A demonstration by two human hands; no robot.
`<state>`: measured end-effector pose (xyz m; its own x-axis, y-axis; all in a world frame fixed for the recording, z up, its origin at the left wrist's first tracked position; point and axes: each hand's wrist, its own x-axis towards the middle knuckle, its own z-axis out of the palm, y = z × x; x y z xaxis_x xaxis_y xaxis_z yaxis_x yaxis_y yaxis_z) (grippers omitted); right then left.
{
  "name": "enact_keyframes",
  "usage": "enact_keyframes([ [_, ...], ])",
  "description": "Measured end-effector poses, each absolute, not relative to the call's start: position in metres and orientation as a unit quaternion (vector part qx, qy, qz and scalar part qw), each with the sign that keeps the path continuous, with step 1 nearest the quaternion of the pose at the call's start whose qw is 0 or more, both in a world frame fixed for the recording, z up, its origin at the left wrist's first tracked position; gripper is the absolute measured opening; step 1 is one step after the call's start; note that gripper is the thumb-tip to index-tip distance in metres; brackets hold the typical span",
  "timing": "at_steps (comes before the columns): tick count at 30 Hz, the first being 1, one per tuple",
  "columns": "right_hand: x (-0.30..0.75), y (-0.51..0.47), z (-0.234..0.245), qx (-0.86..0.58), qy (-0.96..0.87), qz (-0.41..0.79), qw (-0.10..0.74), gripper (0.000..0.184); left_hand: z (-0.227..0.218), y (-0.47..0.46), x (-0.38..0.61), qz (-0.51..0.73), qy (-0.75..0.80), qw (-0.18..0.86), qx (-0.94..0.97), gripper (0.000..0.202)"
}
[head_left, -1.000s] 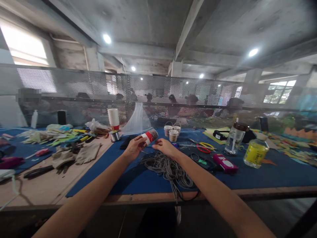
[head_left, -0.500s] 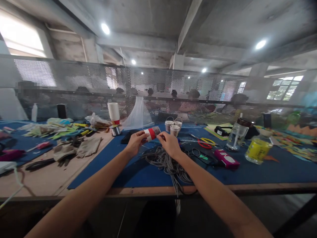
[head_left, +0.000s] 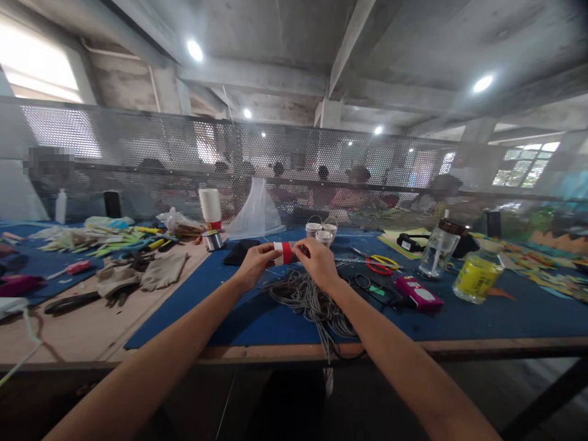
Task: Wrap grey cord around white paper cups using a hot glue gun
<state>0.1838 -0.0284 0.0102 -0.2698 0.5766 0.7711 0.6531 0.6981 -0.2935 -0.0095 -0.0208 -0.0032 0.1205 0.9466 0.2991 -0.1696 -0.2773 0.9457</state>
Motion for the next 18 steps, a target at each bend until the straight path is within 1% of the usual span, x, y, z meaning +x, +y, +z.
enact_keyframes([
  [7, 0.1860, -0.0207, 0.0085, -0.378, -0.785, -0.024, 0.491, 0.017, -0.0016, -0.0233, -0.0075, 0.552, 0.348, 0.500, 0.570, 0.036],
  [12, 0.1872, -0.0183, 0.0080, -0.371, -0.789, -0.028, 0.489, 0.014, -0.0023, -0.0240, -0.0085, 0.541, 0.338, 0.506, 0.581, 0.034],
  [18, 0.1872, -0.0184, 0.0083, -0.371, -0.791, -0.021, 0.486, 0.016, -0.0031, -0.0246, -0.0096, 0.535, 0.341, 0.513, 0.579, 0.031],
])
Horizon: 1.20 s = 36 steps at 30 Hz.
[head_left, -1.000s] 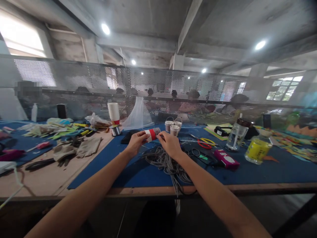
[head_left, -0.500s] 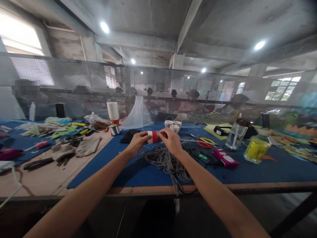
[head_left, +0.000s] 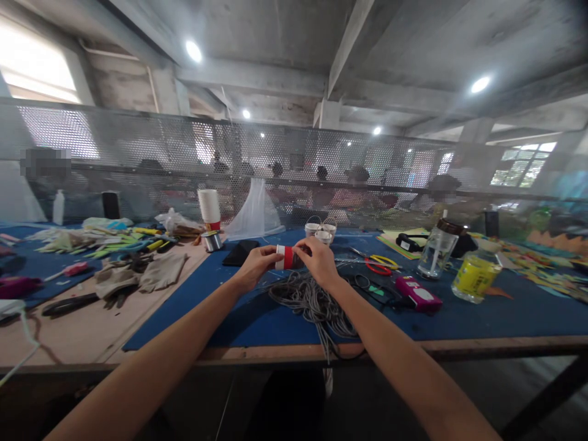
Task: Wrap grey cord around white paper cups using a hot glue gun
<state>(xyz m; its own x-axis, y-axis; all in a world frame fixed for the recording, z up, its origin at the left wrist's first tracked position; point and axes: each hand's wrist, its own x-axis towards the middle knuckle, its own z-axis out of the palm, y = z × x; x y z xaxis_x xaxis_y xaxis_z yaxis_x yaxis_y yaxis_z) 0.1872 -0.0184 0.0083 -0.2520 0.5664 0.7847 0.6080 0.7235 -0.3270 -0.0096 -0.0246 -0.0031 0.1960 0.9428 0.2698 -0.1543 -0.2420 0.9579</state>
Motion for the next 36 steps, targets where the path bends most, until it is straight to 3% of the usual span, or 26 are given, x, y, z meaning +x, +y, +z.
enact_keyframes([
  [36, 0.1894, -0.0190, 0.0082, -0.372, -0.788, 0.002, 0.491, 0.015, 0.0027, -0.0312, -0.0077, 0.508, 0.340, 0.531, 0.587, 0.029],
])
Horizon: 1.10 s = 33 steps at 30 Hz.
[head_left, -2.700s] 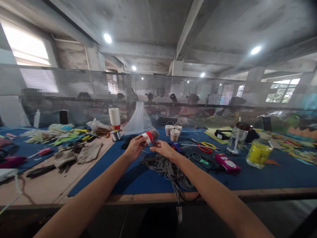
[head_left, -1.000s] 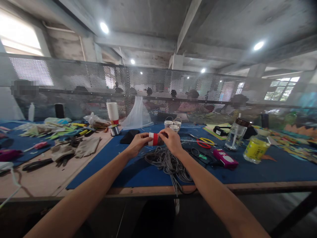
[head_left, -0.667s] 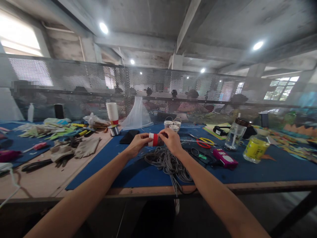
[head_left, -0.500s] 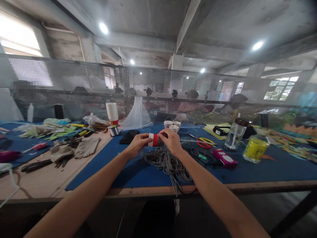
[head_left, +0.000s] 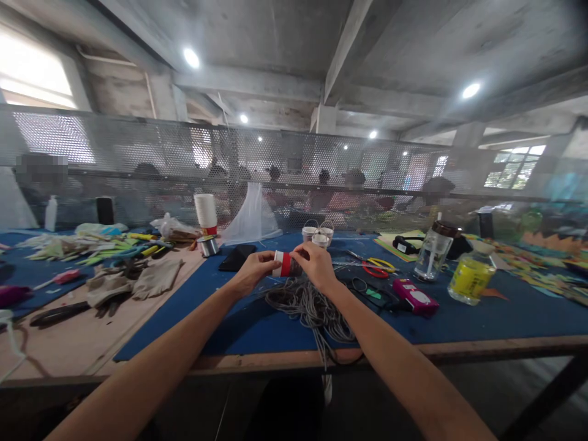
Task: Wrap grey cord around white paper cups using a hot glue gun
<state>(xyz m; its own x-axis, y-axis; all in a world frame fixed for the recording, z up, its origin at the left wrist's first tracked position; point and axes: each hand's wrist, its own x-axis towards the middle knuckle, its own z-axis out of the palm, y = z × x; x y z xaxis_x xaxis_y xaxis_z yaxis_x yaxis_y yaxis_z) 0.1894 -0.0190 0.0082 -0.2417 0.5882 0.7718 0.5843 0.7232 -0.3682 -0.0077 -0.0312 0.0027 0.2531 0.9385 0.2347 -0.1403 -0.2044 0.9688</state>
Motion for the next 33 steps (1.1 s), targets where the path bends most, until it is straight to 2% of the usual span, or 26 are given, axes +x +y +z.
enact_keyframes([
  [33, 0.1893, -0.0189, 0.0080, -0.372, -0.784, 0.026, 0.496, 0.015, -0.0009, -0.0297, -0.0111, 0.495, 0.332, 0.520, 0.612, 0.032],
])
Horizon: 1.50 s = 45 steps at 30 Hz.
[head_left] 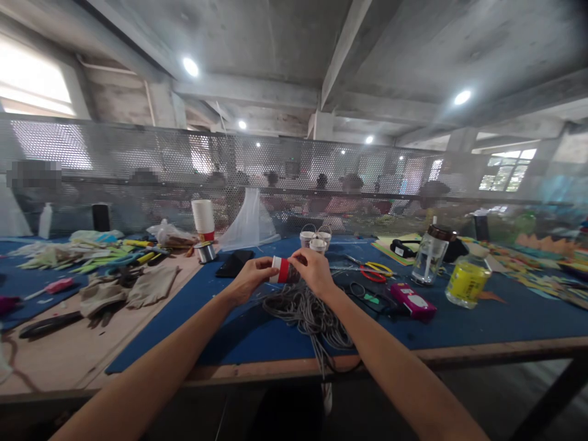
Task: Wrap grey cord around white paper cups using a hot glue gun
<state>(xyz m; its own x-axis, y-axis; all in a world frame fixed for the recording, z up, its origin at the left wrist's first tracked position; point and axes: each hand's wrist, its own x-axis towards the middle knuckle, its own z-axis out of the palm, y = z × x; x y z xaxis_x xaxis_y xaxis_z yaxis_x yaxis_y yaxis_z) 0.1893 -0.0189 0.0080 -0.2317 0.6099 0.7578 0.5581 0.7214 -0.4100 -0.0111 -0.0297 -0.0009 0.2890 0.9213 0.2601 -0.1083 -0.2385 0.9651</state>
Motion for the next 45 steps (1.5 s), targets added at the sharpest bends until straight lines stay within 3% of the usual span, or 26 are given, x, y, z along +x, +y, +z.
enact_keyframes([
  [28, 0.190, -0.020, 0.010, -0.415, -0.775, 0.064, 0.472, 0.017, -0.002, -0.029, -0.011, 0.489, 0.328, 0.528, 0.612, 0.032],
  [37, 0.192, -0.020, 0.014, -0.404, -0.754, 0.113, 0.505, 0.047, -0.004, -0.025, -0.012, 0.522, 0.326, 0.540, 0.575, 0.032],
  [41, 0.193, -0.018, 0.014, -0.415, -0.727, 0.054, 0.545, 0.041, -0.002, -0.021, -0.013, 0.562, 0.309, 0.540, 0.545, 0.032],
  [45, 0.191, -0.012, 0.010, -0.397, -0.730, 0.114, 0.545, 0.036, -0.001, -0.019, -0.014, 0.579, 0.293, 0.547, 0.529, 0.031],
])
